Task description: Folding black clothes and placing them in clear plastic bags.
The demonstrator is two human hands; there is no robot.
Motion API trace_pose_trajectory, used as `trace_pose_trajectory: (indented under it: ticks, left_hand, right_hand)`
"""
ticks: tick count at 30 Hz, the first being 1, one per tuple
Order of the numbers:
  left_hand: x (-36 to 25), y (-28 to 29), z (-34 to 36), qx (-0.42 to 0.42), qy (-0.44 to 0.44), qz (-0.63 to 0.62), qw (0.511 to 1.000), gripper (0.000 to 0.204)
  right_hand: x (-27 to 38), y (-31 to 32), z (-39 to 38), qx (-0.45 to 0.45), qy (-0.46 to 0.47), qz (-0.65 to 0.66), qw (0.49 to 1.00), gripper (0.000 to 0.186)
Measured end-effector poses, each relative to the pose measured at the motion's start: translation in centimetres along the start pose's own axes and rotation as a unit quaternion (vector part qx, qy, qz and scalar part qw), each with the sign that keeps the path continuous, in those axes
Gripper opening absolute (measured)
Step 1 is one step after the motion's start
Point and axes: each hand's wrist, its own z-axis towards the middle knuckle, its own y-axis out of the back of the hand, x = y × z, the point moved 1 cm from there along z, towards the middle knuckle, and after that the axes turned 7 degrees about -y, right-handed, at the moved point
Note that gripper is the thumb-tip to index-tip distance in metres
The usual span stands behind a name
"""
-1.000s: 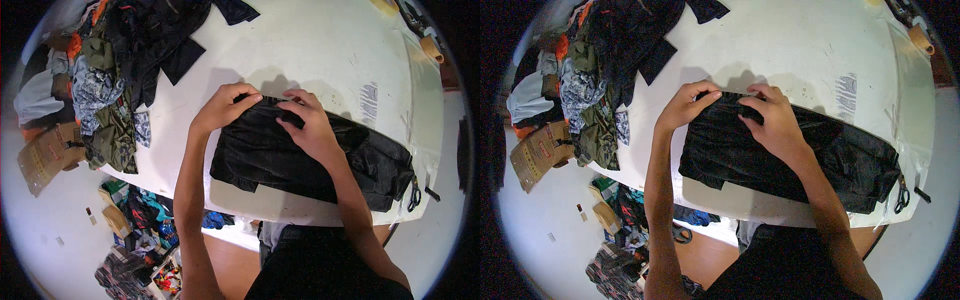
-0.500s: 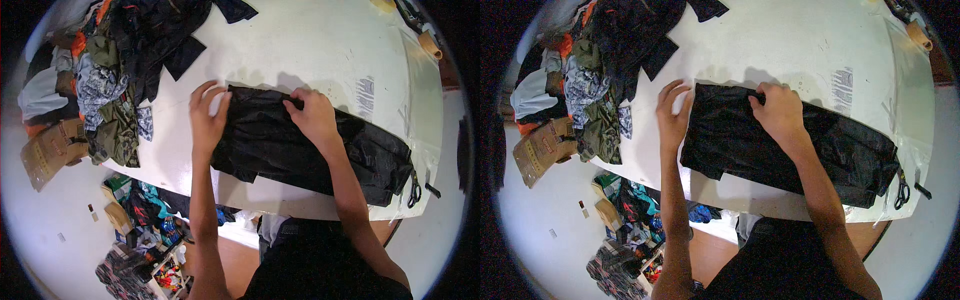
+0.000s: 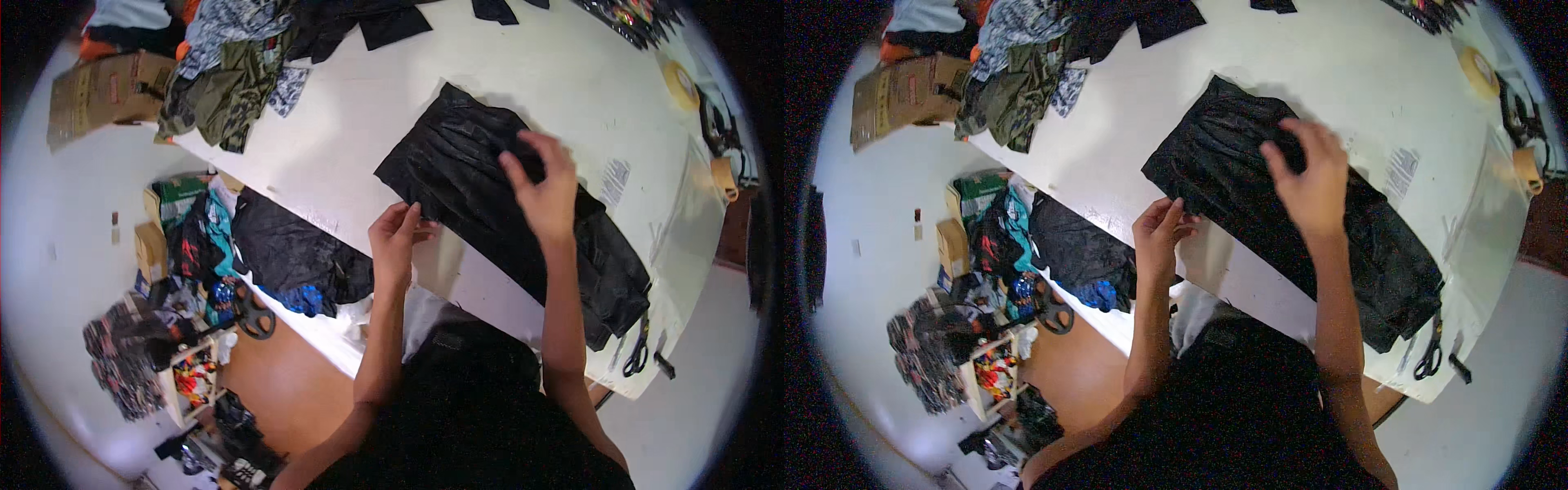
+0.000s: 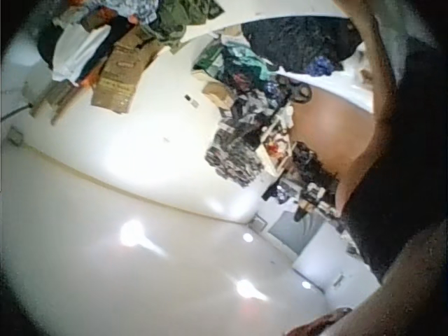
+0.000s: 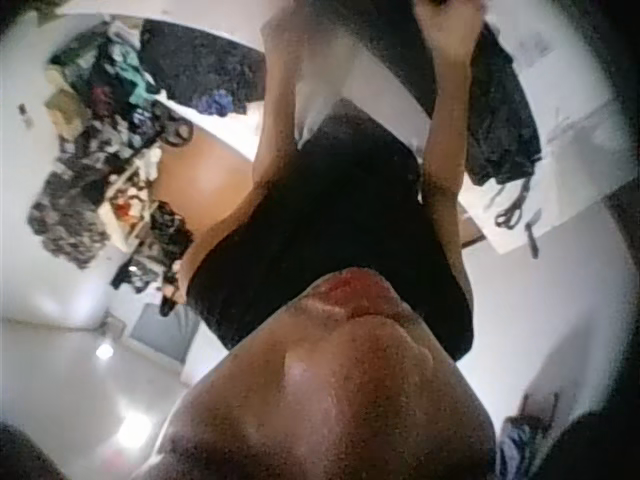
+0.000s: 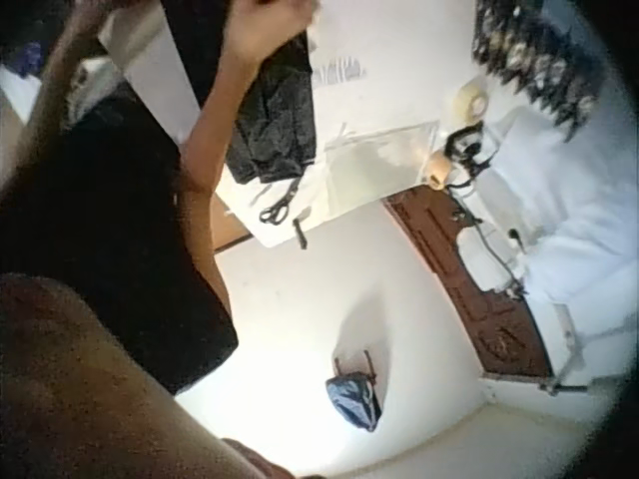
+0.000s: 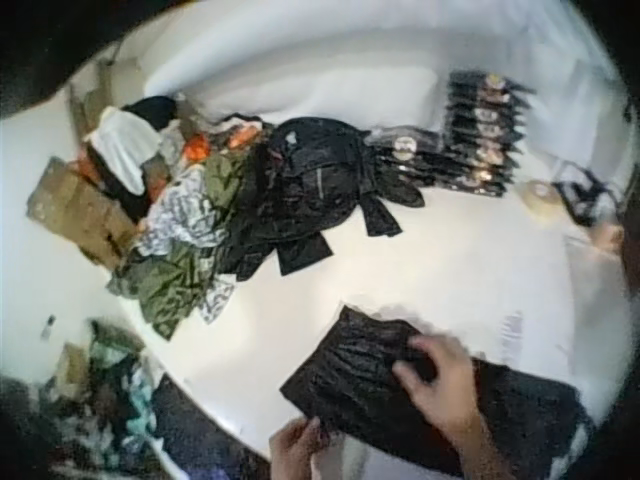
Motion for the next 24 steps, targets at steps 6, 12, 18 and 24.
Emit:
trace_pose_trajectory:
  ticks: [6, 12, 18, 24]
  left_hand:
    - [0.8, -0.9, -0.2, 0.027, 0.002, -0.053, 0.998, 0.011]
    - [1.6, -0.9, 0.6, 0.059, -0.022, -0.028, 0.998, 0.011]
    - [2.0, -2.0, 1.0, 0.082, -0.086, -0.015, 0.993, 0.013]
    - [2.3, -2.3, 0.2, 0.066, -0.038, -0.050, 0.996, 0.012]
  right_hand:
    - [3.2, -1.8, -6.2, 0.121, 0.139, -0.026, 0.982, 0.045]
    - [1.5, -2.9, -6.0, 0.114, 0.131, -0.016, 0.985, 0.025]
    - [2.9, -0.9, -4.8, 0.086, 0.104, 0.060, 0.989, 0.020]
    - [4.6, 1.0, -5.2, 0.115, 0.031, 0.094, 0.988, 0.018]
